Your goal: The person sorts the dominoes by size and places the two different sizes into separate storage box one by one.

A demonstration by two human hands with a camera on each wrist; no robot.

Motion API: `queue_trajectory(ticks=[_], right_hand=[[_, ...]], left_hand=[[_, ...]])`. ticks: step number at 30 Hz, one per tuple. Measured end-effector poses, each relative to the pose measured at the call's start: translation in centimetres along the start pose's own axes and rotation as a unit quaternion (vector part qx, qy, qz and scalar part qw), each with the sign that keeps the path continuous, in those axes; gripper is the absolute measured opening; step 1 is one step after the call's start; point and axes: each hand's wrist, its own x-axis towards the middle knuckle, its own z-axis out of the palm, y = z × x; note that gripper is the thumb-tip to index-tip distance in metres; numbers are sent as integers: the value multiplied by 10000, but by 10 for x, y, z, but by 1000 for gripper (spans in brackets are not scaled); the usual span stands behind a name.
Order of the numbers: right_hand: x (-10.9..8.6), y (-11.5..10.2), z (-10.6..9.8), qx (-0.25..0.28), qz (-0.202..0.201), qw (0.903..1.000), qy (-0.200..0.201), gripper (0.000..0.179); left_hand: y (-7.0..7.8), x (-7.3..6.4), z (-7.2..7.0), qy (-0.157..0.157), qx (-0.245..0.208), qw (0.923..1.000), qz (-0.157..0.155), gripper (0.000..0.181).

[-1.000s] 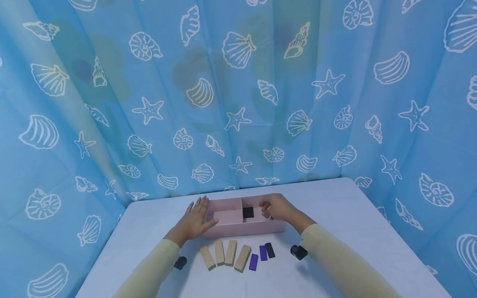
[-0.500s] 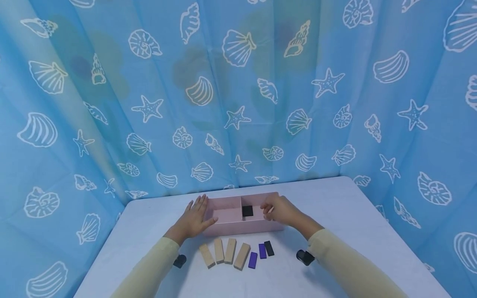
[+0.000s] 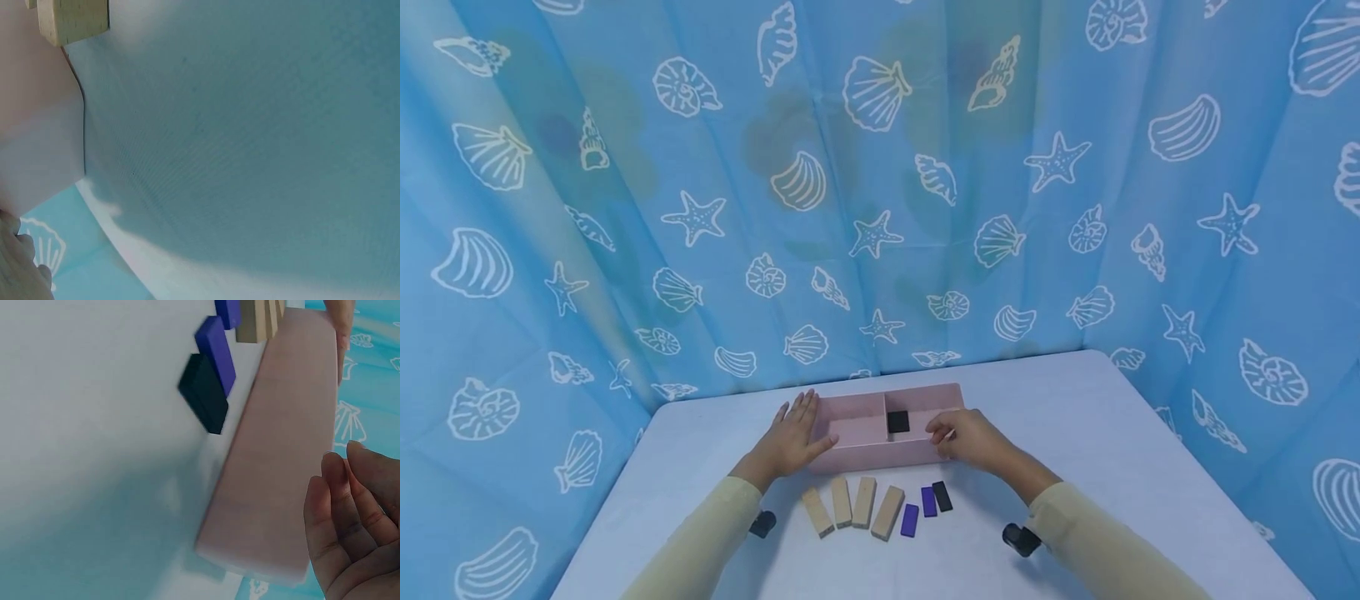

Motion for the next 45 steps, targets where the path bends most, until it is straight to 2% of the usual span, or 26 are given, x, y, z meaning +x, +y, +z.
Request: queue_trajectory(ticks=[11, 24, 33, 39, 45], right_hand=[[-13, 13, 13, 34, 262, 9996, -83, 31], [-18, 37, 26, -89, 339, 9989, -326, 33], [-20, 37, 27, -34, 508, 9971, -564, 39], [-19, 36, 28, -276, 591, 9954, -708, 45], [-18, 36, 31, -535, 488, 9943, -777, 46]], left_hand=[[-2, -1, 3, 226, -24, 9997, 97, 95], [1, -1, 0, 106, -44, 9999, 17, 95], [1, -1, 2, 98, -30, 9999, -15, 95], [2, -1, 2, 84, -75, 9999, -18, 95], [1, -1, 3, 161, -54, 9999, -26, 95]])
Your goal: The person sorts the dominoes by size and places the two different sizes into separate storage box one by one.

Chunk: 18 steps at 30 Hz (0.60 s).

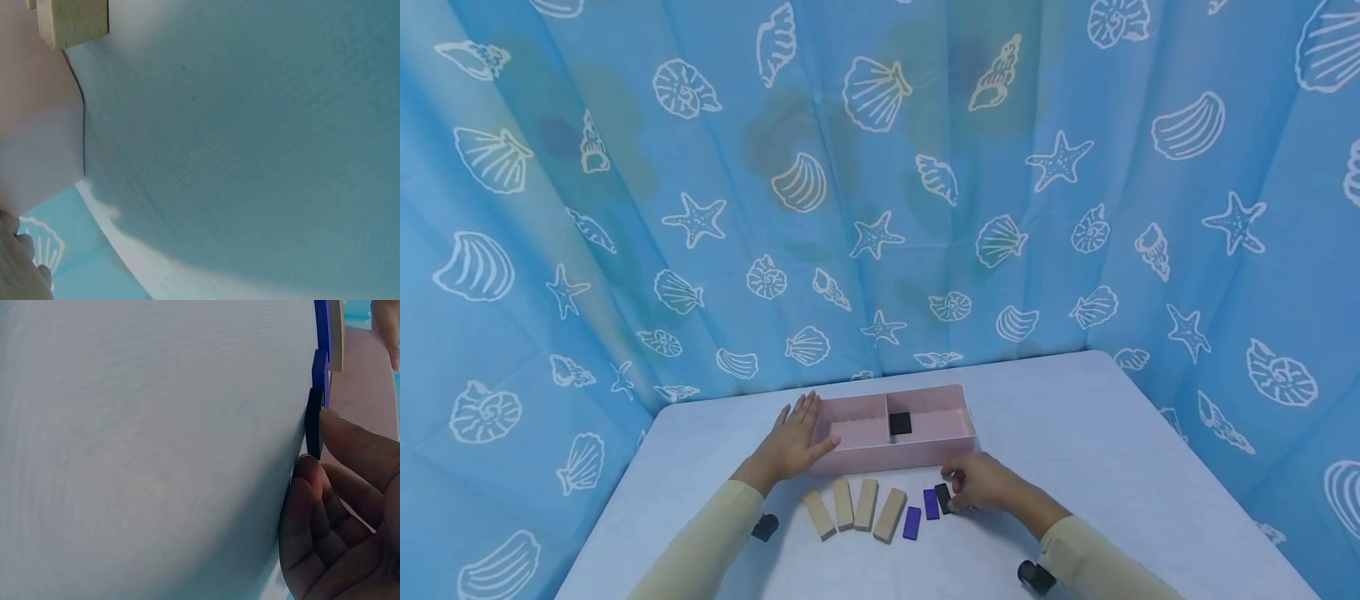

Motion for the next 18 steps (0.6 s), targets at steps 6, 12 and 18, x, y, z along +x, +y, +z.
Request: queue_trajectory(ticks=[6, 12, 18], right_hand=[[1, 3, 2, -128, -125, 9998, 16, 36], [0, 4, 3, -186, -92, 9997, 101, 36], [-3, 4, 4, 134, 32, 9998, 131, 37]], left_hand=[[0, 0, 1, 33, 14, 10000, -11, 96], [1, -1, 0, 15, -32, 10000, -11, 95], [-1, -1, 2, 125, 0, 9999, 71, 95]])
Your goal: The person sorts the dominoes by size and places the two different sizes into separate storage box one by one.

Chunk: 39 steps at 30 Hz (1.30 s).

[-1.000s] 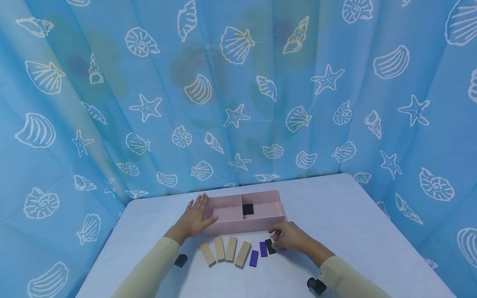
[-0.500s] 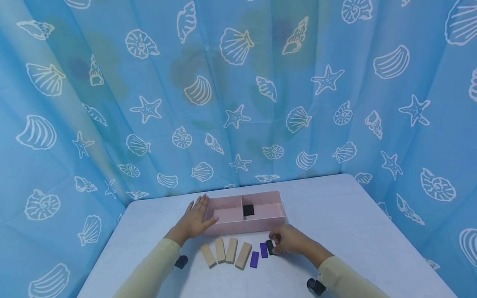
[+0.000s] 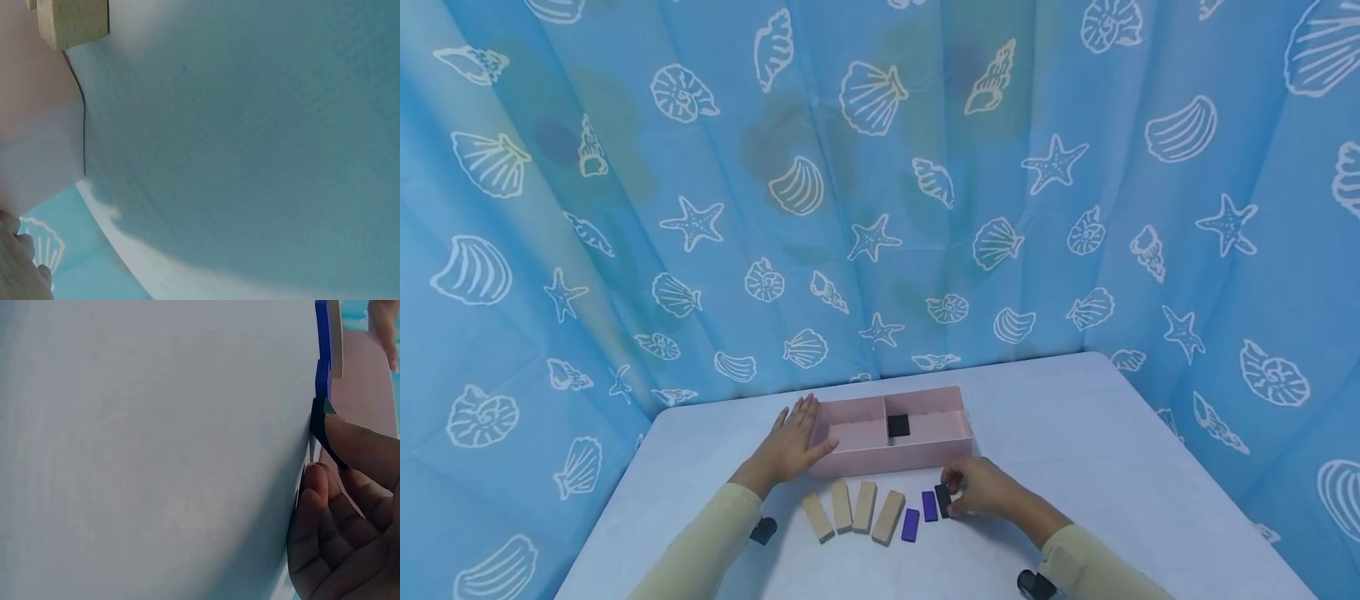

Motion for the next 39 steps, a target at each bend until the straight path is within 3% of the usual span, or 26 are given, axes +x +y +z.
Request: queue_trajectory(ticks=[7, 18, 30, 39], right_hand=[[-6, -3, 0, 458, -32, 9989, -48, 39], [-6, -2, 3, 650, -458, 9968, -59, 34], [-9, -8, -4, 795, -465, 9955, -224, 53], [-3, -11, -16, 654, -568, 9959, -250, 41]], left_hand=[[0, 0, 0, -7, -60, 10000, -26, 94], [0, -1, 0, -20, 9, 10000, -30, 94], [0, -2, -1, -59, -67, 10000, -15, 94], [2, -2, -4, -121, -5, 9999, -28, 95]])
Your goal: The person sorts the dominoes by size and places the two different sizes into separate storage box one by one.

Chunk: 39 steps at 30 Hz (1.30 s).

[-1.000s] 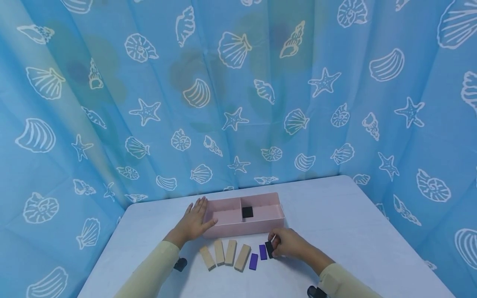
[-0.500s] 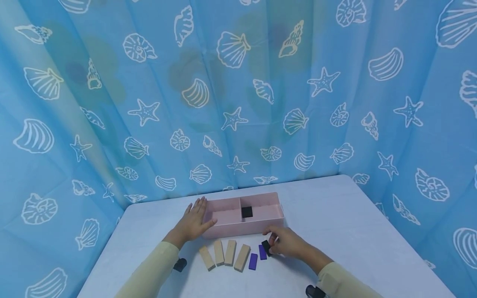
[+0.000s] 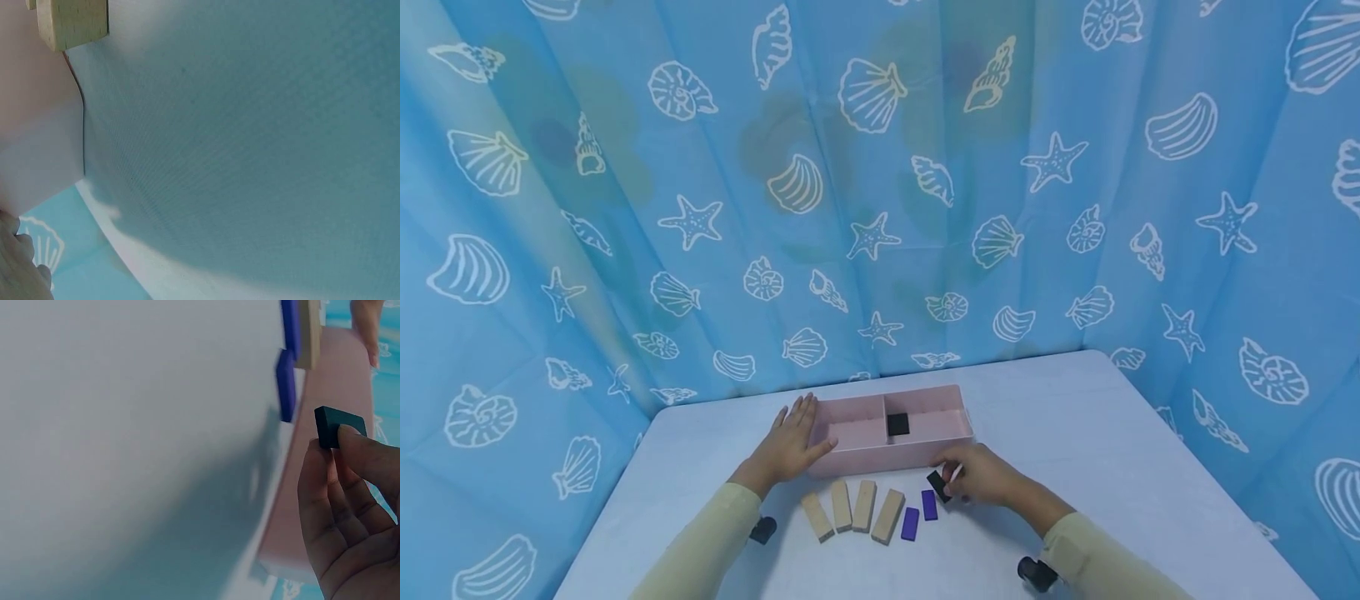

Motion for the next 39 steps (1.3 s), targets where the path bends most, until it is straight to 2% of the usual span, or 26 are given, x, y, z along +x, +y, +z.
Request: queue_trajectory(ticks=[7, 17, 23, 32, 39], right_hand=[[-1, -11, -13, -66, -56, 9996, 264, 38], [5, -21, -24, -143, -121, 9989, 439, 36], [9, -27, -35, -11, -124, 9982, 579, 36], [16, -34, -41, 107, -67, 9980, 626, 35], [24, -36, -44, 1, -135, 9977, 667, 35]], left_hand=[[0, 0, 2, 44, -43, 10000, 43, 95], [0, 0, 2, 113, -74, 9999, 97, 94], [0, 1, 1, 87, -63, 9999, 47, 94], [-2, 2, 2, 94, -54, 9999, 23, 94], [-2, 2, 2, 93, -106, 9999, 56, 94]])
